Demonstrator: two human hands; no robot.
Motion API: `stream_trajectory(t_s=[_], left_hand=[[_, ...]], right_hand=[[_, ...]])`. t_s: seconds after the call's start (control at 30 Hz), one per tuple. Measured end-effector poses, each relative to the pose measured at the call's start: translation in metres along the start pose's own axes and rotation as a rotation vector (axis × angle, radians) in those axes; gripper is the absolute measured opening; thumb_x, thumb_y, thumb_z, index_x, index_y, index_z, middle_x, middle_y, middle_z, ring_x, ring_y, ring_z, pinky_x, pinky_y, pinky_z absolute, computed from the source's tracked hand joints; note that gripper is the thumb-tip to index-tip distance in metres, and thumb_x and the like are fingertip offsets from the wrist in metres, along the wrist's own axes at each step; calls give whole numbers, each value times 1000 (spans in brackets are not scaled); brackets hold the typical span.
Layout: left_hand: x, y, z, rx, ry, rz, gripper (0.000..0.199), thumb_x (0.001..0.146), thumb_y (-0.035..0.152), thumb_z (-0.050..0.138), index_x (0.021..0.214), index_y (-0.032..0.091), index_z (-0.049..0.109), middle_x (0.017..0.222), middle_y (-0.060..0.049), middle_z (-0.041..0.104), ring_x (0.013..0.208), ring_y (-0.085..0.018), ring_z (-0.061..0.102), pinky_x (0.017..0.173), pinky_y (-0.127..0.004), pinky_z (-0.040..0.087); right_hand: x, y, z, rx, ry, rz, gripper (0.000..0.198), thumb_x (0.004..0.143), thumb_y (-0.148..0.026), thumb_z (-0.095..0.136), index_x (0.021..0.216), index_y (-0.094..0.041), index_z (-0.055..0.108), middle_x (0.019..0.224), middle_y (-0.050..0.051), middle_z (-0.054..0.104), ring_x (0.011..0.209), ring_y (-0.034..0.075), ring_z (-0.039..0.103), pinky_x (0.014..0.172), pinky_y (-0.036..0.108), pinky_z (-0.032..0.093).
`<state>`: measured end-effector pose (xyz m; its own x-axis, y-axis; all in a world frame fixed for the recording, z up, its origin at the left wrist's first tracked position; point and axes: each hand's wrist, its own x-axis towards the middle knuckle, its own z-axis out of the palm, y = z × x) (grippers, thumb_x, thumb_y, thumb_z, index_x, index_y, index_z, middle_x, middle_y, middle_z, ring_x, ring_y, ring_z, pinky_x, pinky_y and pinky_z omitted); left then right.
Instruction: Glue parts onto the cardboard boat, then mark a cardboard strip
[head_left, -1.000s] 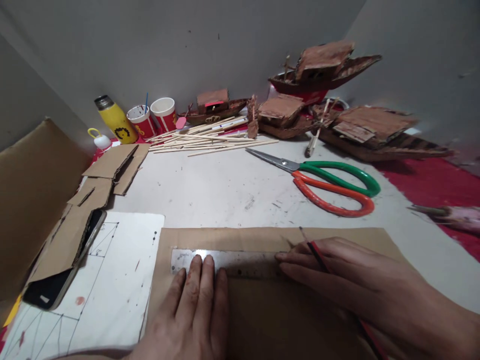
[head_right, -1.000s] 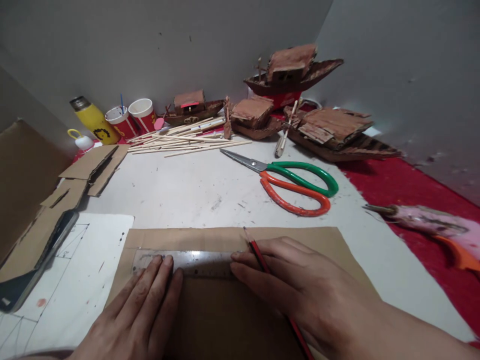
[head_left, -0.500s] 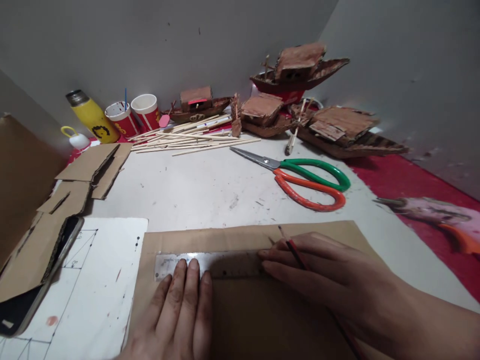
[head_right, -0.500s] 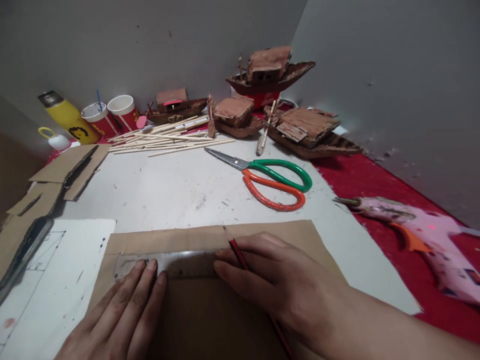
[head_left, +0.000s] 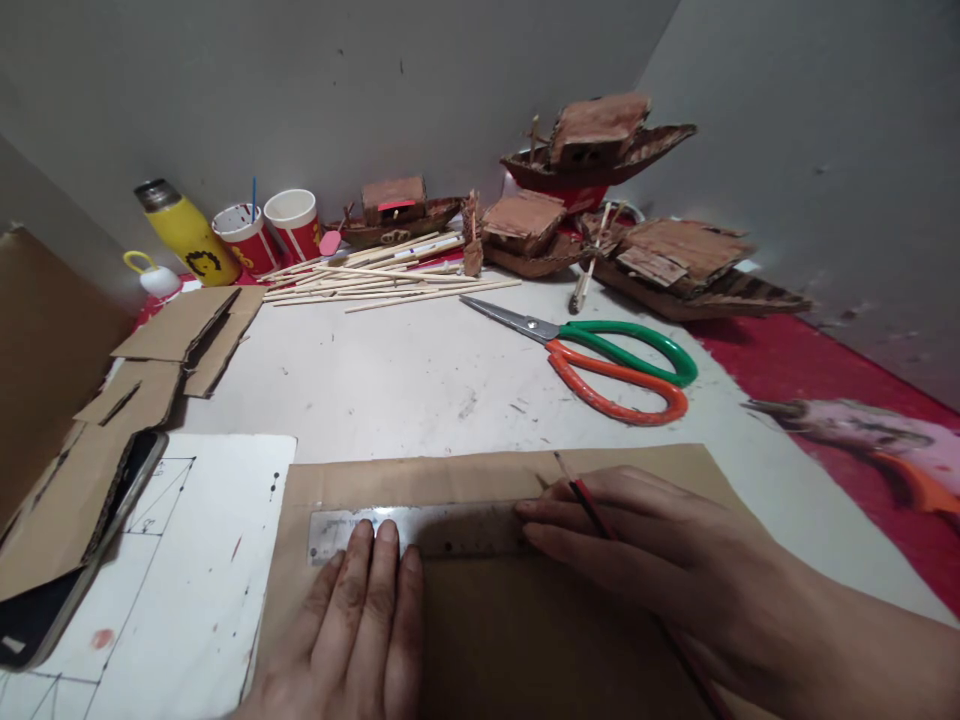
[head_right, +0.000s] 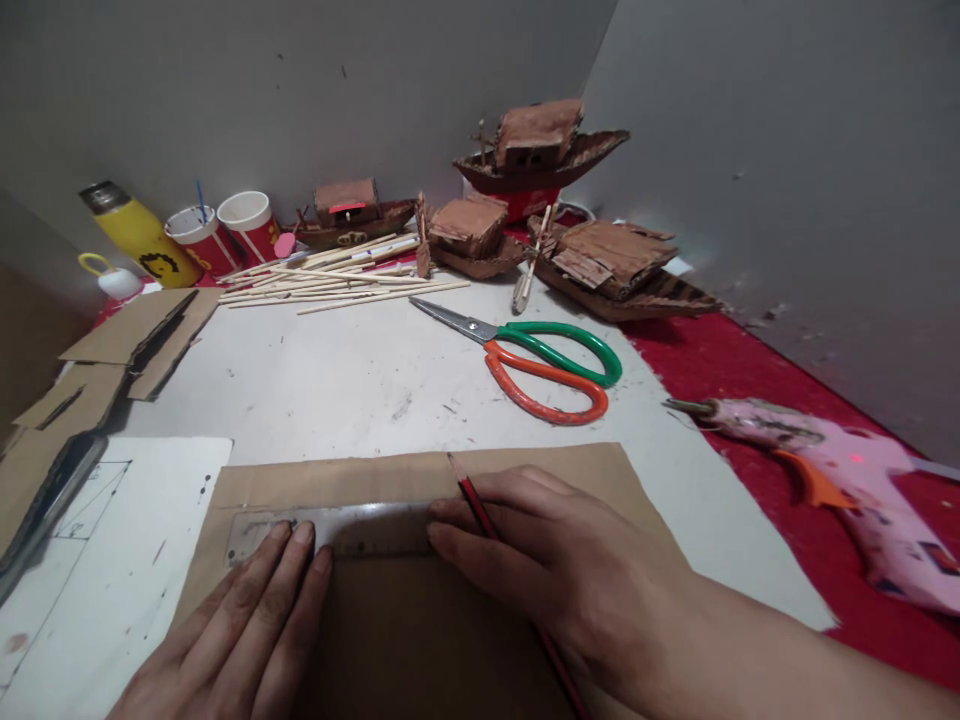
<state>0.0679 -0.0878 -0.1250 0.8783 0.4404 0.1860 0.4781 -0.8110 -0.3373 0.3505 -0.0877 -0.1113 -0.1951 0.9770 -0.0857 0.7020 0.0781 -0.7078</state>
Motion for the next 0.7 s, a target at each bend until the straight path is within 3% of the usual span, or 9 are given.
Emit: stream_trajectory(t_s=[0.1, 0.27, 0.4, 0.47, 0.7], left_hand=[[-1, 1, 3, 34, 26, 10, 41, 94, 14, 33, 130, 0, 49, 134, -22, 56, 131, -35, 45, 114, -45, 23], [-1, 2, 4, 56, 38, 8, 41, 94, 14, 35, 130, 0, 48, 133, -22, 56, 130, -35, 47, 113, -45, 24], [1, 3, 1, 70, 10, -8, 41, 93, 13, 33, 130, 1, 48, 133, -22, 56, 129, -35, 48, 110, -44, 30], [2, 3, -1, 67, -3, -15, 42, 93, 12, 32, 130, 0, 47, 133, -23, 57, 129, -35, 48, 107, -43, 33], [3, 1, -6, 46, -38, -21, 44, 93, 13, 32, 133, 1, 47, 134, -22, 57, 129, -34, 49, 102, -40, 40]], right_hand=[[0, -1, -3, 29, -68, -17, 38, 96, -46, 41, 98, -27, 75, 98, 8, 73, 90, 22, 68, 76, 31, 57], [-1, 2, -4, -43, -45, -178, 37, 95, -44, 42, 104, -29, 74, 101, 9, 74, 90, 23, 69, 77, 33, 58], [1, -1, -7, -84, -12, -158, 36, 97, -39, 41, 95, -28, 75, 93, 8, 75, 84, 20, 70, 67, 27, 59], [0, 2, -7, -133, 8, -233, 31, 96, -34, 44, 99, -31, 75, 94, 7, 75, 83, 19, 70, 66, 26, 58], [-7, 24, 5, -249, 56, -470, 32, 94, -26, 50, 119, -35, 67, 109, 5, 71, 94, 22, 67, 80, 33, 56]])
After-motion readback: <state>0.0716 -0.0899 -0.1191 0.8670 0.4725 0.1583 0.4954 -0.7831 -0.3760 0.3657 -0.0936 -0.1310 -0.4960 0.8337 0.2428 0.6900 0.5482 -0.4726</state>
